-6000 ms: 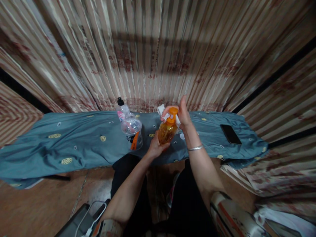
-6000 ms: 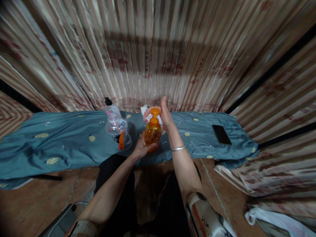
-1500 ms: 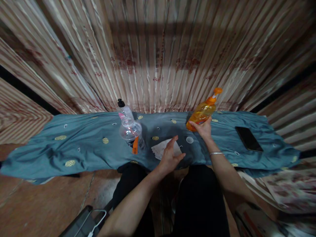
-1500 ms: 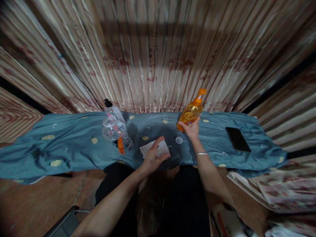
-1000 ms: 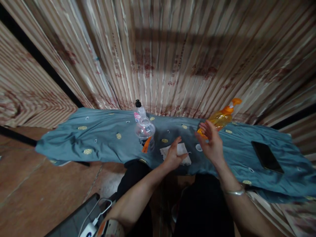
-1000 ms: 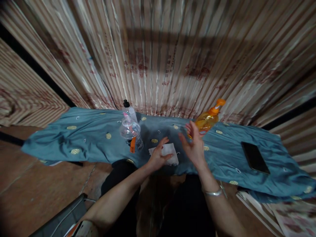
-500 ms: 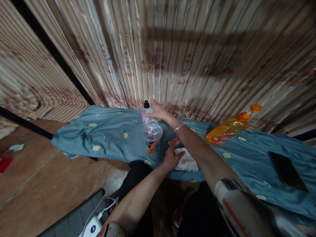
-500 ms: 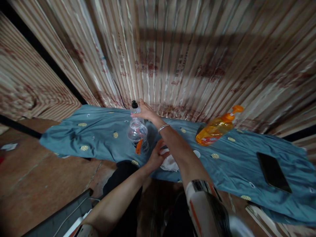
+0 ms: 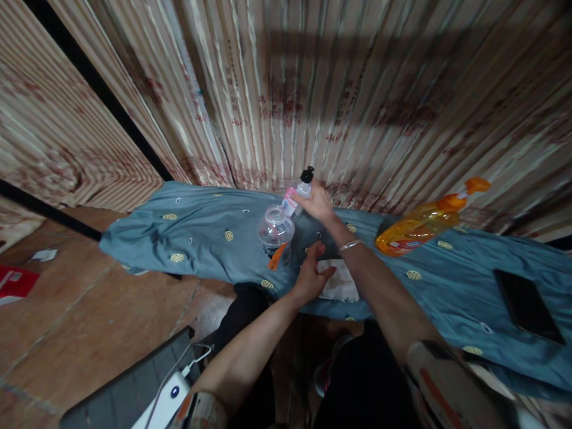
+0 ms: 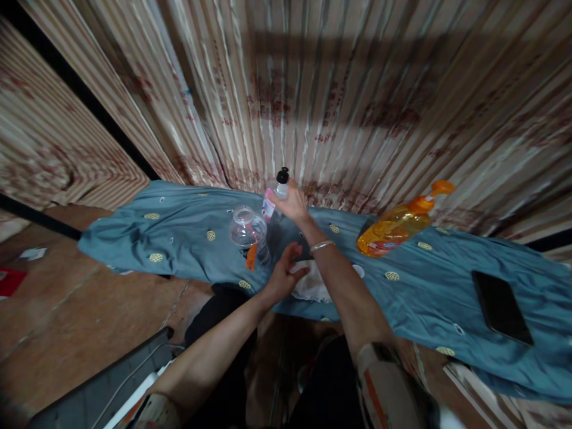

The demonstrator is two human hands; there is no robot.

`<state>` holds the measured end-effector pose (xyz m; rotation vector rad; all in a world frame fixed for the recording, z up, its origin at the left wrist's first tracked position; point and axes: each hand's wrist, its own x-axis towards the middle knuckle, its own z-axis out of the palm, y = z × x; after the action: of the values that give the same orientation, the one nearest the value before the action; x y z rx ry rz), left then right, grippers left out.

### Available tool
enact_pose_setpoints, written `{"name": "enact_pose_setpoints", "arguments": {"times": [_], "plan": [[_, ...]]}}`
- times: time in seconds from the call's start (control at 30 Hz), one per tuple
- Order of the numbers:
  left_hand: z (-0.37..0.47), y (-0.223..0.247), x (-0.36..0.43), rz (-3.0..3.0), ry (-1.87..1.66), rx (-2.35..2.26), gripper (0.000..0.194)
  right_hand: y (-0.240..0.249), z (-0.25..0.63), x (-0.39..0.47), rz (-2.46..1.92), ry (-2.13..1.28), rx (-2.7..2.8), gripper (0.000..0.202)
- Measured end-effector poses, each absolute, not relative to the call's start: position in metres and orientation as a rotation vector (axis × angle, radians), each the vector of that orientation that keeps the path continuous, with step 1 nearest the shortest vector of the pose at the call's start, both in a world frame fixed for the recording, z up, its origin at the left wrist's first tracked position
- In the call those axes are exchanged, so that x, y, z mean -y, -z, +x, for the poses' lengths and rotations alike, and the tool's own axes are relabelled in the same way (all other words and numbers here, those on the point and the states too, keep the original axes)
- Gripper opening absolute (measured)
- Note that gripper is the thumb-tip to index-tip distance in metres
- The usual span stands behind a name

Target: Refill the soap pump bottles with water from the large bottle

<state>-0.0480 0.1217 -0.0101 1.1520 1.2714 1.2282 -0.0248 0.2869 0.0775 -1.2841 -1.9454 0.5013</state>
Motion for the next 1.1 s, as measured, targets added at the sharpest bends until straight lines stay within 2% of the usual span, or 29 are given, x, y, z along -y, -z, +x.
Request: {"name": "enact_pose_setpoints", "arguments": {"times": [0.07, 0.27, 0.43, 0.53, 0.63, 0.83, 1.1], "plan": [[-0.049, 0.008, -0.121, 1.221, -1.239, -1.285, 0.076, -0.084, 0.015, -0.271, -1.312, -0.427, 1.844, 0.056], [-0.052, 0.0, -0.121, 1.688, -1.387, -1.29, 0.087, -0.092, 0.11, -0.189, -1.38, -0.3, 1.666, 0.056], [-0.043, -0.002, -0.123, 1.779, -1.38, -1.354, 0.109, -0.079, 0.12, -0.142, -1.34, -0.362, 1.725, 0.041], [-0.039, 0.001, -0.125, 1.741, -1.329, -1.345, 0.117, -0.068, 0.11, -0.132, -1.302, -0.448, 1.788, 0.041], [-0.037, 0.002, -0.127, 1.698, -1.282, -1.299, 0.118, -0.06, 0.102, -0.128, -1.268, -0.546, 1.81, 0.049], [-0.037, 0.0, -0.131, 1.641, -1.233, -1.367, 0.105, -0.061, 0.115, -0.137, -1.152, -0.647, 1.663, 0.058], [-0.029, 0.008, -0.134, 1.672, -1.262, -1.389, 0.102, -0.074, 0.113, -0.152, -1.127, -0.637, 1.497, 0.034]]}}
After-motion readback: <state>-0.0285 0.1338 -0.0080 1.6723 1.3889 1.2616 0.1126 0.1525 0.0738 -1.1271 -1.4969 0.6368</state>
